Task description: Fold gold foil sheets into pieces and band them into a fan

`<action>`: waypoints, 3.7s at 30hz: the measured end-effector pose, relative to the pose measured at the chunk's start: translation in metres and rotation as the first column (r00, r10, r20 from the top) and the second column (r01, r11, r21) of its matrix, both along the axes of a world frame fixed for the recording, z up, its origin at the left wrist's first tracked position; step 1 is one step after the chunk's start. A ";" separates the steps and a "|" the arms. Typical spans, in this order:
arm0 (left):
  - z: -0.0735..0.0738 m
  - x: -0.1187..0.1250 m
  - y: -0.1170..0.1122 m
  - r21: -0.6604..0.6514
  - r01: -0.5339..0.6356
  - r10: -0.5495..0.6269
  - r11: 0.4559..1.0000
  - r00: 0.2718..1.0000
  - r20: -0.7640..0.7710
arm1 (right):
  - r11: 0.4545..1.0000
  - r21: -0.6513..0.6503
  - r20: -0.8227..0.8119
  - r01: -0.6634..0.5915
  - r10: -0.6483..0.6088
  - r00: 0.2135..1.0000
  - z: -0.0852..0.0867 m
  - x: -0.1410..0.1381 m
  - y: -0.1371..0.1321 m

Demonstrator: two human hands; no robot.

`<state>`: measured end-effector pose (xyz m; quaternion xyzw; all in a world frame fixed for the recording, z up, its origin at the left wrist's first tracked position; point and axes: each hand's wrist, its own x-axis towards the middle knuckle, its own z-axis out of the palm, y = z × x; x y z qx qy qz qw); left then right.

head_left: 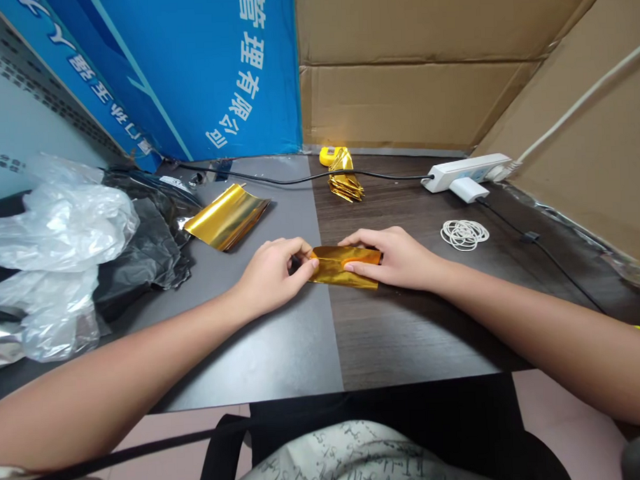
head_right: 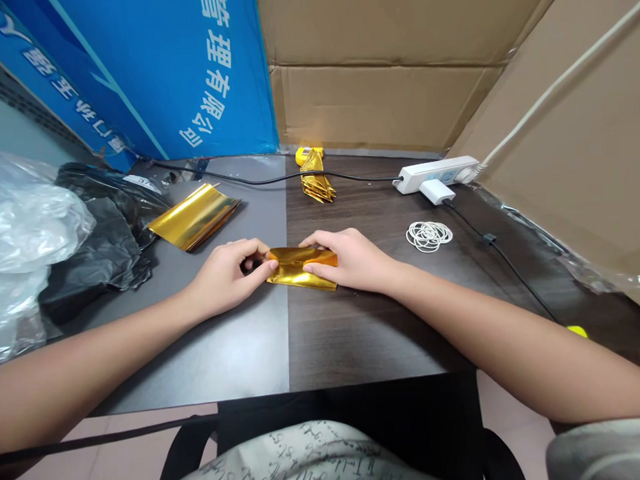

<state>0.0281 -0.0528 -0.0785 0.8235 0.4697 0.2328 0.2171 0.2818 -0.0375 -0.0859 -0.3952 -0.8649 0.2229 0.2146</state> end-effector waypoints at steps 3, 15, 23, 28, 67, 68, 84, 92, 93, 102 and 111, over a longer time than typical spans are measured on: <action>0.000 -0.002 0.001 0.021 -0.006 0.008 1.000 0.992 -0.128 | 0.984 0.174 0.028 -0.025 0.020 0.999 -0.004 0.001 0.002; -0.007 -0.012 0.006 0.332 0.382 -0.272 0.862 0.903 -0.333 | 0.860 0.271 0.217 -0.432 0.383 0.898 0.004 0.005 -0.008; 0.012 -0.017 0.004 0.254 0.659 -0.568 0.707 0.744 -0.351 | 0.795 0.264 0.327 -0.546 0.459 0.826 0.016 0.006 -0.023; 0.010 -0.018 0.006 0.421 0.591 -0.547 0.689 0.804 -0.233 | 0.657 0.224 0.372 -0.720 0.625 0.686 0.023 -0.007 -0.056; -0.001 0.000 0.004 0.032 0.074 -0.067 0.997 0.981 -0.181 | 0.893 0.305 0.208 -0.332 0.278 0.938 0.003 -0.002 -0.009; -0.001 0.000 0.004 0.021 0.067 -0.062 0.998 0.981 -0.184 | 0.897 0.285 0.188 -0.338 0.293 0.937 0.002 -0.002 -0.009; -0.001 0.001 -0.001 0.107 0.169 -0.140 0.980 0.961 -0.237 | 0.850 0.383 0.322 -0.363 0.245 0.914 -0.003 -0.010 -0.015; 0.004 -0.006 -0.006 0.107 0.226 -0.201 0.968 0.958 -0.206 | 0.865 0.362 0.302 -0.348 0.244 0.921 -0.006 -0.009 -0.015; 0.003 -0.008 -0.007 0.126 0.242 -0.216 0.962 0.958 -0.190 | 0.866 0.359 0.302 -0.349 0.246 0.921 -0.006 -0.009 -0.015; -0.006 -0.017 -0.007 0.244 0.305 -0.293 0.921 0.952 -0.087 | 0.854 0.380 0.279 -0.355 0.261 0.924 -0.009 -0.009 -0.013; -0.007 -0.021 -0.002 0.295 0.375 -0.382 0.879 0.923 -0.035 | 0.902 0.286 0.118 -0.324 0.303 0.946 -0.009 -0.011 -0.015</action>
